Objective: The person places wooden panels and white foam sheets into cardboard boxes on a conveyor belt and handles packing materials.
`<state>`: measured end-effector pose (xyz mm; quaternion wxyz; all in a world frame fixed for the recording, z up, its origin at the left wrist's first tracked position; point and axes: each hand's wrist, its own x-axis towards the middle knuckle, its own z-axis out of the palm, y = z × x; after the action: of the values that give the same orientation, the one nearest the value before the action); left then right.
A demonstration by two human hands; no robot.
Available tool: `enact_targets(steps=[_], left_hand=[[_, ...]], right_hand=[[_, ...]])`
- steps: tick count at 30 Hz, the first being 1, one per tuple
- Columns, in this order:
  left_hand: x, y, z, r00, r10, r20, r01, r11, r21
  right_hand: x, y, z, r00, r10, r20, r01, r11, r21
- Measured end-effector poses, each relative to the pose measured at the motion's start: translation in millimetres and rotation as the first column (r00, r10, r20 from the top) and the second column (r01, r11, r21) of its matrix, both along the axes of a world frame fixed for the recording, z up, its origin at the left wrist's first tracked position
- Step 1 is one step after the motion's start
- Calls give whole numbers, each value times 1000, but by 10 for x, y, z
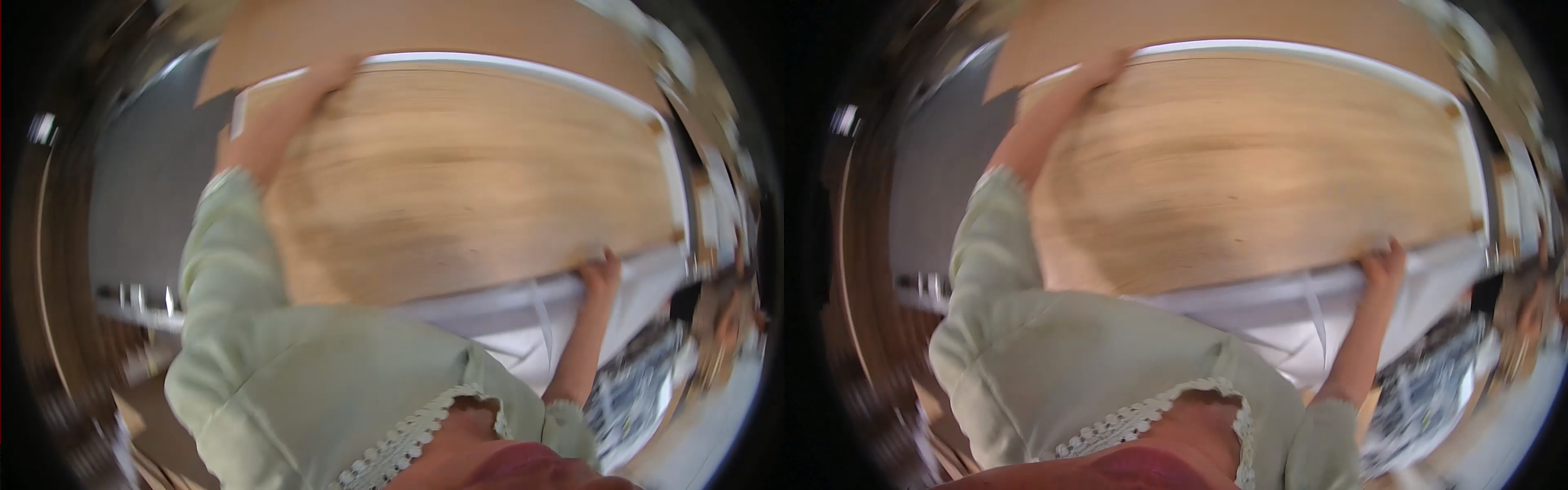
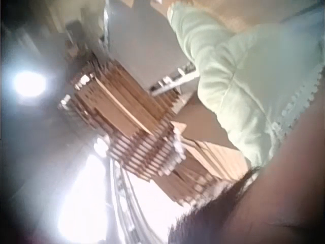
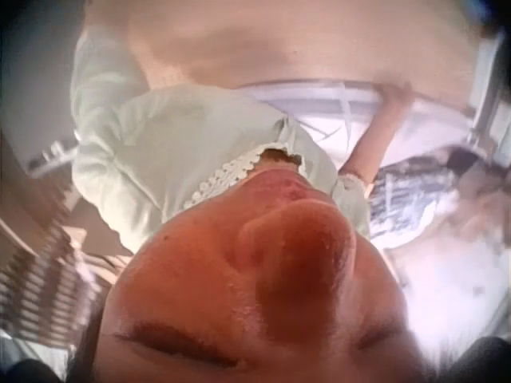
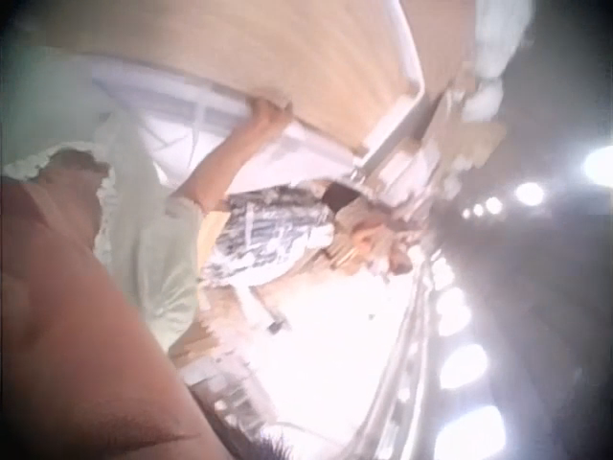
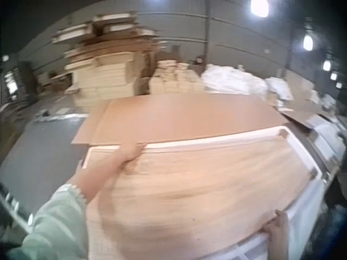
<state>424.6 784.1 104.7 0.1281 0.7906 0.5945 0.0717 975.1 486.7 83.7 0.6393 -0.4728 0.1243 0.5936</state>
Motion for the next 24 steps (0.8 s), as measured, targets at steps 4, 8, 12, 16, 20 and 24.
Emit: enact_targets(steps=[4, 8, 12, 16, 20, 24], left_hand=[[193, -173, 62, 977, 213, -11, -210, 971, 118], [233, -148, -52, 975, 223, 11, -222, 974, -51], [693, -282, -200, 988, -99, 116, 20, 838, 546], [1446, -1197, 122, 833, -537, 129, 401, 749, 528], [1363, -2260, -251, 779, -615, 125, 521, 745, 417], [835, -2598, -869, 934, -282, -220, 343, 883, 322]], right_hand=[[-47, 6, 152, 993, -81, 90, 87, 994, -70], [-145, 101, 339, 990, -81, 113, 96, 985, -140], [237, 123, 255, 901, 77, 428, -76, 997, -21], [3, 116, 566, 798, 100, 595, -270, 941, 204], [-380, -201, 1005, 680, 244, 691, -532, 813, 236], [-641, -375, 1136, 738, 239, 631, -520, 798, 306]])
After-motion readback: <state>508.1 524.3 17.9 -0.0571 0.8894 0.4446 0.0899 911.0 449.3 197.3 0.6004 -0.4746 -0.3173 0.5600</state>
